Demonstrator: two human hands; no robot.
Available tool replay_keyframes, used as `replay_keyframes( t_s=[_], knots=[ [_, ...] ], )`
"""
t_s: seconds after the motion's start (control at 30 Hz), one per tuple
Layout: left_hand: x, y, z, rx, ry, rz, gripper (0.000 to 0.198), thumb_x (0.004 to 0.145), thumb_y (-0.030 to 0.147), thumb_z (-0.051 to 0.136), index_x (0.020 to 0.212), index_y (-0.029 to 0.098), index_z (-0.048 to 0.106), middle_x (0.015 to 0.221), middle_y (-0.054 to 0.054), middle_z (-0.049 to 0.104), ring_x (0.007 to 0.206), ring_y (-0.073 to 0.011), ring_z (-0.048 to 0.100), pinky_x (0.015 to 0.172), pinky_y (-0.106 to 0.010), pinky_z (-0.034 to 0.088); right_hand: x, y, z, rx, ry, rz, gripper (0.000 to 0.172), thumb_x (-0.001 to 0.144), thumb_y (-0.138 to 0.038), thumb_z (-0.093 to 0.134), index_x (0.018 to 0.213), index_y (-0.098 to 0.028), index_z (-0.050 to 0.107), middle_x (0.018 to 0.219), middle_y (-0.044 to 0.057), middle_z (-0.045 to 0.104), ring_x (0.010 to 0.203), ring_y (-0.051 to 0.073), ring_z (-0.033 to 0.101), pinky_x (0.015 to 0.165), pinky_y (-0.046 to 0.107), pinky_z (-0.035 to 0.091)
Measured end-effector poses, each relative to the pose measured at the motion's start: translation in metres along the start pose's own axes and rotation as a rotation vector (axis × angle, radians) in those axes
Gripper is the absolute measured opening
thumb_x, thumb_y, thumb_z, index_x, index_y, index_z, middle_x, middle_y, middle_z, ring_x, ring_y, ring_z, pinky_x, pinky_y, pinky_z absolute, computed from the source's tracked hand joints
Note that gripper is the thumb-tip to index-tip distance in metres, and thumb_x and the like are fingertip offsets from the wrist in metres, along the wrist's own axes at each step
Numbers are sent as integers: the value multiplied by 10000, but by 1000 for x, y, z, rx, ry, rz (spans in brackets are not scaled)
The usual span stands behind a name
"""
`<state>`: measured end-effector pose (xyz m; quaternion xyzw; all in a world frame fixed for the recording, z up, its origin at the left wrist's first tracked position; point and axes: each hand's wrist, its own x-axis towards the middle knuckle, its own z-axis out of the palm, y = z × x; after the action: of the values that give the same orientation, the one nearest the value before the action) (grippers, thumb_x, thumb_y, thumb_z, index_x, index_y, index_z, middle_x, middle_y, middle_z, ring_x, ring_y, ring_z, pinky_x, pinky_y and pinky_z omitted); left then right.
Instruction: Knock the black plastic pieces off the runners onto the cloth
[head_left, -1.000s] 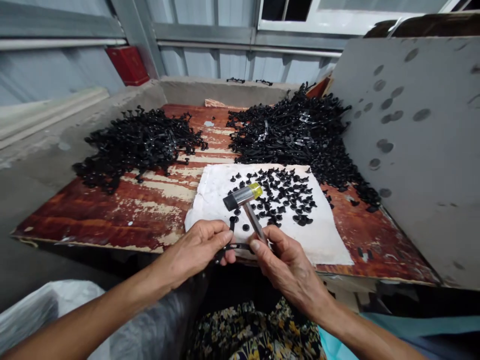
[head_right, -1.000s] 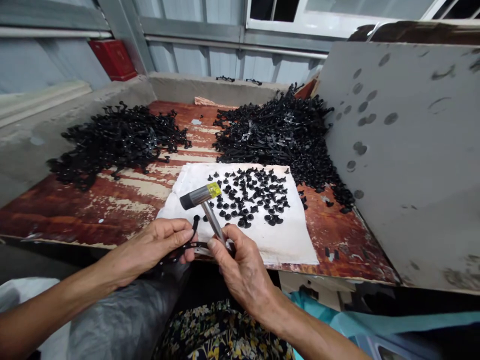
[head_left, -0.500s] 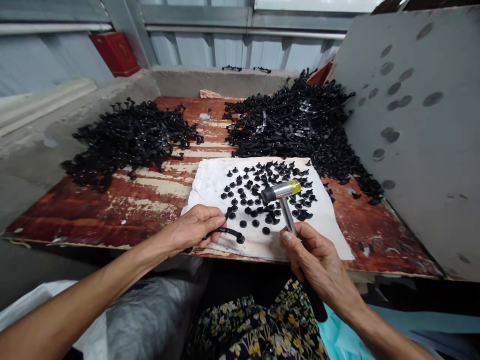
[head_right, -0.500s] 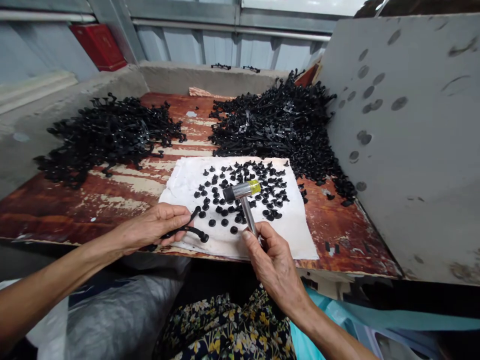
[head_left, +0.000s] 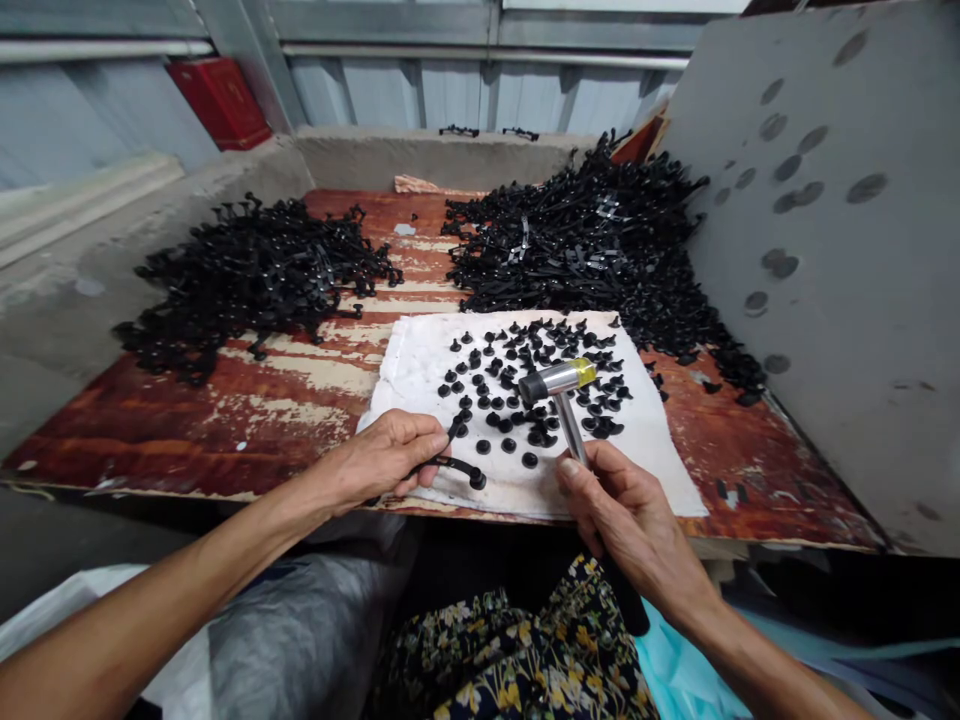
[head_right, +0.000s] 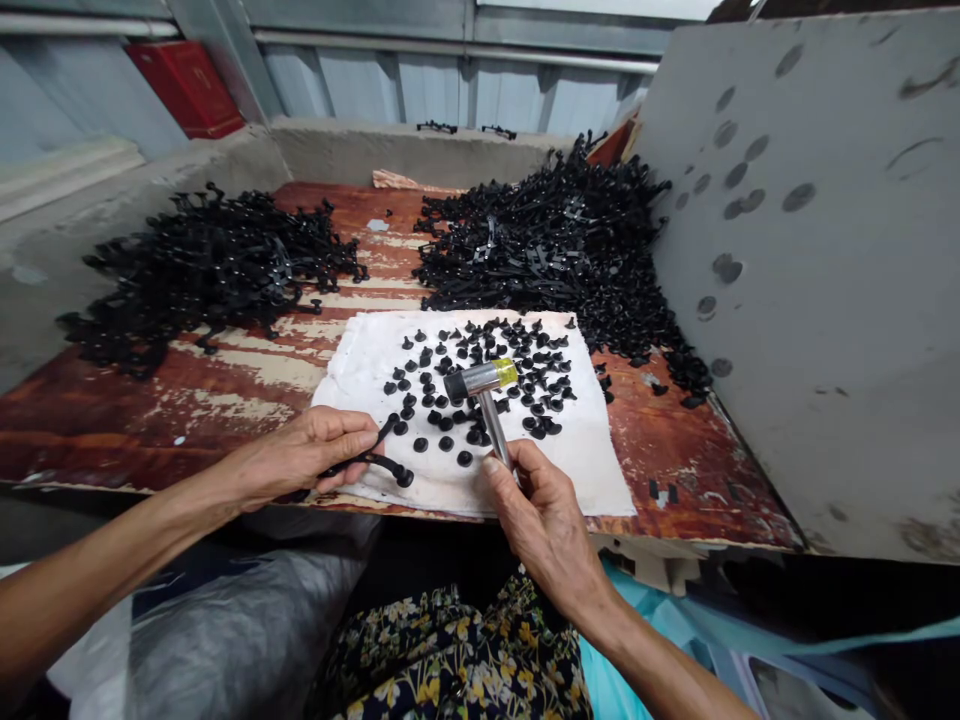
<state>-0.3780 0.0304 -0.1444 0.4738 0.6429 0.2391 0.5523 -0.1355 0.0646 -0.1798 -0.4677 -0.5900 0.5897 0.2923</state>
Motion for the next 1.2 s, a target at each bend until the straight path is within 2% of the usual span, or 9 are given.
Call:
replay_keyframes(
  t_s=[0.27,0.37,0.47,0.6,0.67,0.8,1.03,1.13,1.2],
  knots=[
    [2,4,2,52,7,-27,421,670,593,517,667,172,492,523,46,477,382,-45,329,390,-182,200,2,2,-1,6,-16,-20,369,854,-565,568,786,-208,503,489,-104,341,374,62,292,362,190,218],
    [3,3,0,84,5,-48,409,659,592,510,641,185,468,496,57,435,384,-46,297,380,-178,189,0,-2,-1,-59,-10,-79,303,892,-489,541,793,-203,531,516,-86,377,404,73,338,382,193,285],
    [4,4,-3,138,3,-55,396,662,584,501,618,195,444,488,54,419,391,-50,284,380,-177,183,-2,-9,-3,-242,-2,-239,215,938,-348,474,947,-181,609,641,-21,542,554,115,532,531,218,467],
    [6,8,-4,207,-10,-48,387,673,577,479,596,201,424,487,52,395,399,-54,265,389,-190,170,3,-13,-4,-551,-28,-595,400,933,-159,396,1305,-127,540,1021,122,686,912,193,672,790,308,557],
    [7,9,-4,243,-12,-19,386,675,570,469,578,200,422,485,49,389,409,-56,263,398,-193,177,7,-14,-4,-697,-53,-686,476,919,-103,366,1378,-119,491,1043,147,679,887,205,679,759,330,572],
    [7,7,-5,270,-14,-11,380,683,568,452,588,200,439,489,42,398,420,-69,280,410,-206,200,10,-18,-3,-874,-110,-722,521,907,-56,341,1410,-114,462,878,102,640,660,178,625,591,314,562],
    [7,4,-7,299,-14,-11,347,696,532,450,589,202,438,492,40,398,424,-77,284,411,-210,202,7,-20,-1,-850,-16,-911,587,890,5,370,1449,-172,401,848,50,569,654,141,556,555,236,505],
    [8,2,-8,267,-35,-15,359,711,542,454,589,205,427,480,44,381,420,-77,266,410,-212,184,8,-18,-4,-926,-72,-888,595,880,-4,361,1441,-194,426,826,37,562,573,125,506,480,219,460],
    [9,0,-8,243,-43,-25,361,725,540,462,593,205,427,476,45,377,419,-80,267,412,-217,178,7,-18,-5,-859,-40,-859,636,889,-17,347,1487,-231,364,847,41,563,621,139,527,530,234,495]
  ],
)
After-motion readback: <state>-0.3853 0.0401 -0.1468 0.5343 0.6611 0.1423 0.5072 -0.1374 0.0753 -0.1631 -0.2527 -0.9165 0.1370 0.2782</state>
